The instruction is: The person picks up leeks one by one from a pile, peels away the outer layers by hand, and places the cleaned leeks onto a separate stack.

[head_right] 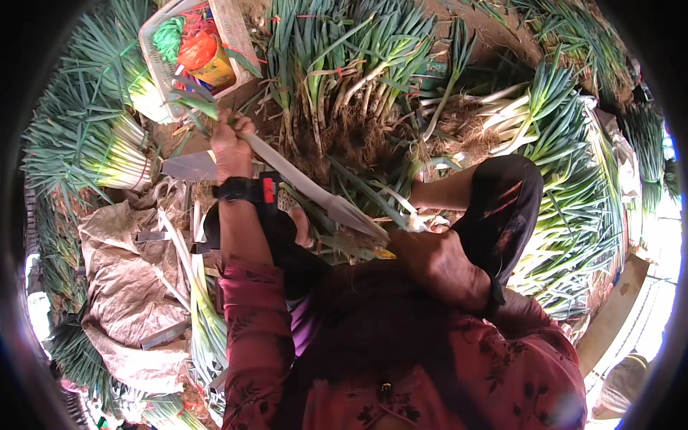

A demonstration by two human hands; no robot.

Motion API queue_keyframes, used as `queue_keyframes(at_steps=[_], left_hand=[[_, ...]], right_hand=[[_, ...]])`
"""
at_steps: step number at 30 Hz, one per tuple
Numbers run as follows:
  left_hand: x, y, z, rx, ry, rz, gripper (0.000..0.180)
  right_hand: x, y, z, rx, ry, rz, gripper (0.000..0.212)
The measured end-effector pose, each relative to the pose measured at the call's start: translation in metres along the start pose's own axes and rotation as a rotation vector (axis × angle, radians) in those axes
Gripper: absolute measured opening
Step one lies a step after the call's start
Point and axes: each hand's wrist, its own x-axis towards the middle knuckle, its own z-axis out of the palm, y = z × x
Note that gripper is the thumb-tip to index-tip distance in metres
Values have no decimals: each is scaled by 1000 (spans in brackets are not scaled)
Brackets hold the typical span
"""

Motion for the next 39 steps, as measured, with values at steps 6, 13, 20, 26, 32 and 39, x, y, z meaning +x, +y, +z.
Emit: queue_keyframes(at_steps=[6,13,20,26,32,39], left_hand=[[23,12,-6,6,-52,175,15],[0,35,20,15,-61,261,32],[-26,0,11,-86,-218,305,38],[-42,39,25,60,-70,382,37],[-76,137,-39,257,360,1070,30],[-189,165,-160,-62,623,1280,24]], right_hand=[[-70,-16,-49,106,-114,281,18],[-4,62,-5,-180,-299,67,29],[163,44,68,254,17,-40,42],[-13,111,200,230,-225,-34,26],[53,108,176,379,-376,100,17],[81,166,182,238,-479,268,18]])
